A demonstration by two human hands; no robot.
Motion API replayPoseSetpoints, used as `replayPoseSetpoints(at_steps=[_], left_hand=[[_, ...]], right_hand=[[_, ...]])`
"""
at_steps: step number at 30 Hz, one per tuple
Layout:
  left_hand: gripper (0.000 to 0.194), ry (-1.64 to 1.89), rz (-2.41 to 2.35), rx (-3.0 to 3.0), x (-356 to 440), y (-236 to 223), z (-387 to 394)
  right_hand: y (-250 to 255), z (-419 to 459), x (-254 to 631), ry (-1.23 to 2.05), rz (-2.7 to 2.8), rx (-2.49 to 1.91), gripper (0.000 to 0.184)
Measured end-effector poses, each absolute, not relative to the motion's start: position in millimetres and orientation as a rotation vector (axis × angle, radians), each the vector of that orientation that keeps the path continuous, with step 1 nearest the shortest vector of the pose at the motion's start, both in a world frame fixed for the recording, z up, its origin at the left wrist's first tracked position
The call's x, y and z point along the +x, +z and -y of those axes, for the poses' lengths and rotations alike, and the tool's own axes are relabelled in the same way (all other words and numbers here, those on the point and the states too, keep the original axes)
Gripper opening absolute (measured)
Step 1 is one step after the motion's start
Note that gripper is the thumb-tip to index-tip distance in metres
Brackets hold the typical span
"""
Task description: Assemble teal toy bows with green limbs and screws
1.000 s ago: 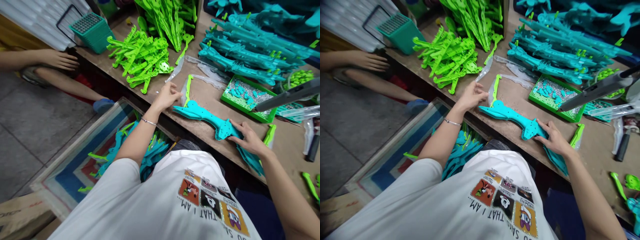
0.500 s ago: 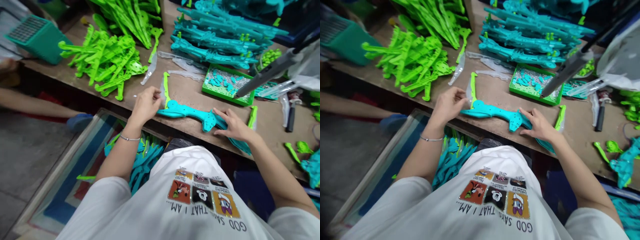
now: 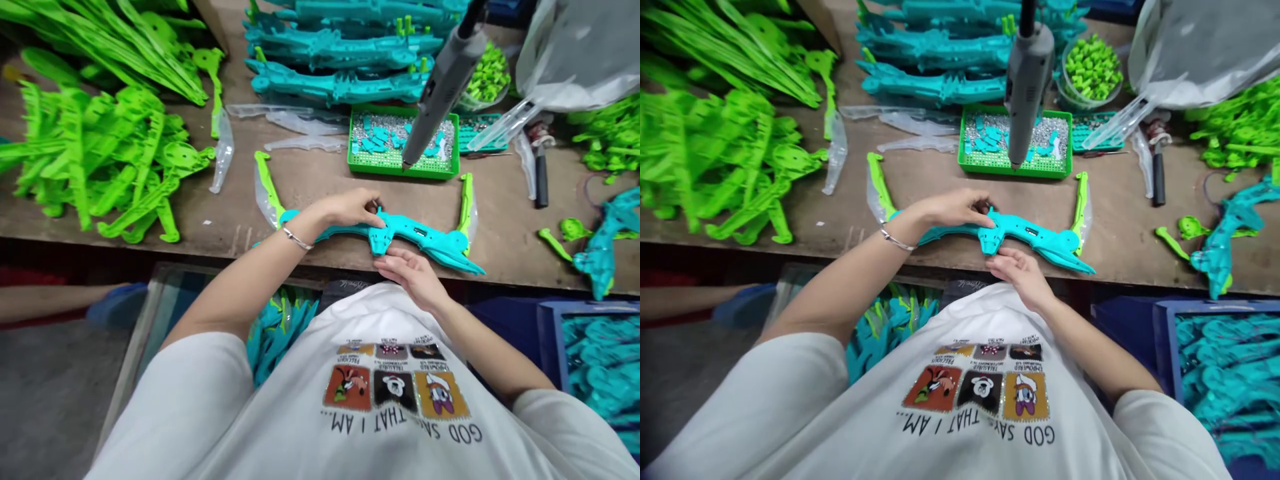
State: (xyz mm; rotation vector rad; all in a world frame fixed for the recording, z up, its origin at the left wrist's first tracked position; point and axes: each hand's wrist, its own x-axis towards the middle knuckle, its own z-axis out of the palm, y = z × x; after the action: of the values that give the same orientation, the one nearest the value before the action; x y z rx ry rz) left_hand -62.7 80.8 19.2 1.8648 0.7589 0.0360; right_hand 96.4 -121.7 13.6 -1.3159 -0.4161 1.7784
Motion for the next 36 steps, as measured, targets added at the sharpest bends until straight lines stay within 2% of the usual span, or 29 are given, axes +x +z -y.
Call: replayPoseSetpoints(at_steps=[5,13,18,20,25,27,30,32,36], left_hand=[[0.049,0.105,-0.736,1.794,-69.1,20.4,-78.8],[0.048,0.083,-0.695,1.729,-64.9,21.6,-76.6],[0.072,0.077,-0.755,1.757,-68.1,22.0,-78.6],[0.075,0.0,-0.715,1.833,-64.0,28.0,-83.8],[0.054,-0.124,-0.677,2.182,-9.1,51.8,-87.8],[0.058,-0.145,-0.706,2.255,25.7,56.9,-82.9],[0.069,-0.377,-0.567,2.165,70.3,53.5,-76.2],[0.068,-0.479,-0.482,2.081,87.5,45.9,-74.3],[0.063,-0.415,-0.425,1.996,96.5,30.4,-70.4]], right_hand=[[15.0,105.6,73.5,1.681,0.178,-1.164,0.036],[6.1,81.2,58.0,1.585,0.11,-1.145,0.049],[2.7,77.9,55.2,1.543,0.113,-1.153,0.054],[1.6,77.6,54.2,1.534,0.101,-1.144,0.056],[-2.4,74.0,51.0,1.541,0.062,-1.103,0.058],[-3.8,72.3,49.6,1.534,0.059,-1.093,0.057],[-5.4,70.6,48.8,1.528,0.061,-1.086,0.058],[-6.2,70.0,49.5,1.521,0.054,-1.095,0.059],[-7.3,68.2,49.6,1.492,0.057,-1.104,0.058]])
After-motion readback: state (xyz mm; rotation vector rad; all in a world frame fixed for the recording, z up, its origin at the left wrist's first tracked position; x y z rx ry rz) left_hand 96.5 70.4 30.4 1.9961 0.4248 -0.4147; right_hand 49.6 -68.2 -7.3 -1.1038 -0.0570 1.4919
